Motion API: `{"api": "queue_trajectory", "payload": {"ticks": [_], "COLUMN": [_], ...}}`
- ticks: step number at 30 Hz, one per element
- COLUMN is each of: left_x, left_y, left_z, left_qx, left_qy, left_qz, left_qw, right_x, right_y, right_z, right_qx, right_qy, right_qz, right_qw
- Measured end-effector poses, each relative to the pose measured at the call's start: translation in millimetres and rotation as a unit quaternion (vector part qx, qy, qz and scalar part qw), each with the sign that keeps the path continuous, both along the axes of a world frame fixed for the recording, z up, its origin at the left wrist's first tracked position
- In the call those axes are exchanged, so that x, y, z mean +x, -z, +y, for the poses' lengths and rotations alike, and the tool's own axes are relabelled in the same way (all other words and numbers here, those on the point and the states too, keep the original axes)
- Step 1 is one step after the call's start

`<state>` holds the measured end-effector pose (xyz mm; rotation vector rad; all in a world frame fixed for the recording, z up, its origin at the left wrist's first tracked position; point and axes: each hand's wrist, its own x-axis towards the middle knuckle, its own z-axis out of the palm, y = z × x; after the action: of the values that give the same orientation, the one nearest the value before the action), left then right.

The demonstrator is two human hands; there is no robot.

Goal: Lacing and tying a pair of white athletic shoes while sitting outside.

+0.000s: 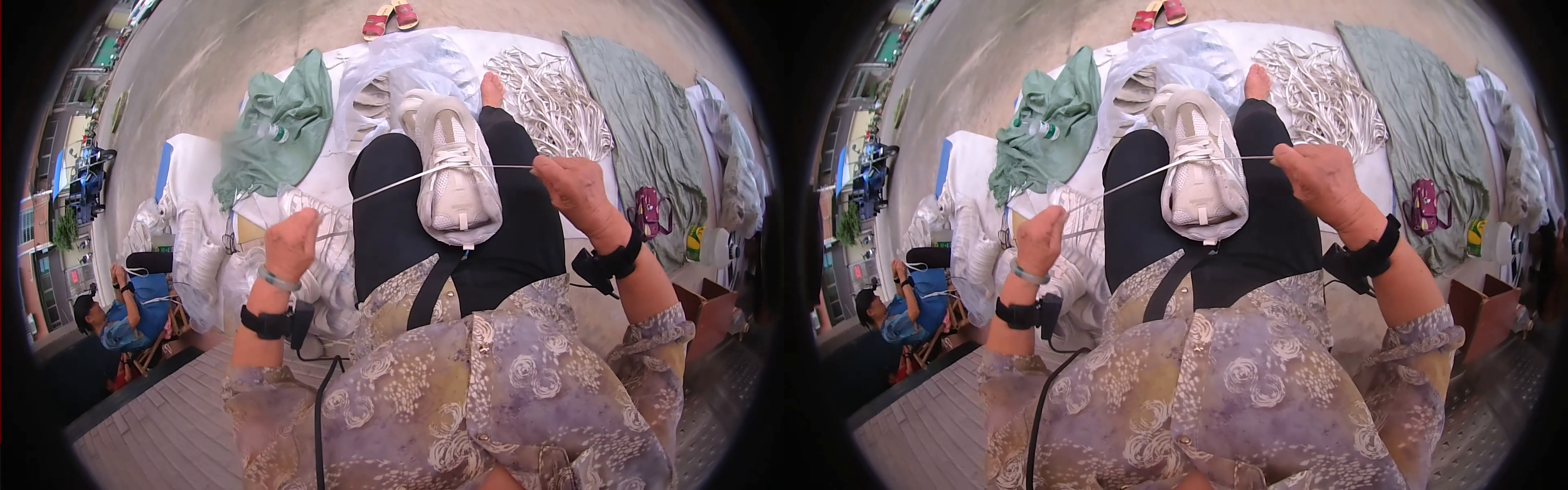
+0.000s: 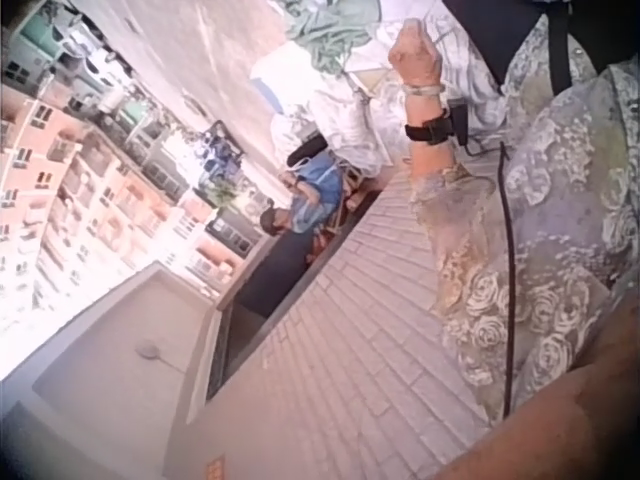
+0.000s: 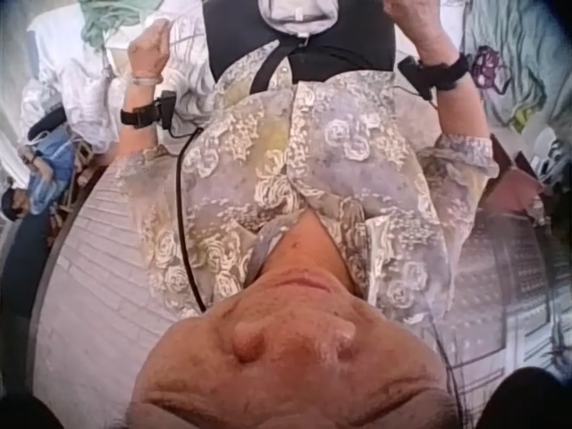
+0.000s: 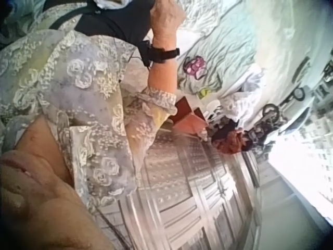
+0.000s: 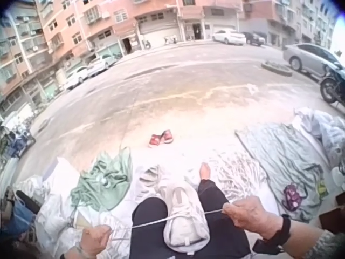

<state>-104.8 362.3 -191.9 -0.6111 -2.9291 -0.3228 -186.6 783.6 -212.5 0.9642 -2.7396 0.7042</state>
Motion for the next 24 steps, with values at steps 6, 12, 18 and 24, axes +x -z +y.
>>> {"api": "queue_trajectory", "payload": {"ticks": [6,12,18,24], "left_x": [-3.1,34.4,72.9,120.0], "left_y": [6.8,26.3,24.9,-32.7], "left_z": [-27.6,-95.8,-197.9,-319.2], "left_qx": [0.031,-0.04,-0.121,-0.08], "left_qy": [-0.055,-0.095,-0.257,-0.412], "left_qz": [-0.022,-0.064,-0.131,-0.124], "left_qw": [0.998,0.993,0.95,0.899], "right_x": [-0.2,5.4,27.6,37.3], "right_y": [0.9,32.4,25.8,-27.9], "right_z": [33.3,115.7,290.4,451.3], "right_qx": [0.042,-0.002,0.181,0.299], "right_qy": [0.028,0.106,0.193,0.275], "right_qz": [0.001,-0.072,-0.031,-0.023], "right_qw": [0.999,0.992,0.964,0.913]}}
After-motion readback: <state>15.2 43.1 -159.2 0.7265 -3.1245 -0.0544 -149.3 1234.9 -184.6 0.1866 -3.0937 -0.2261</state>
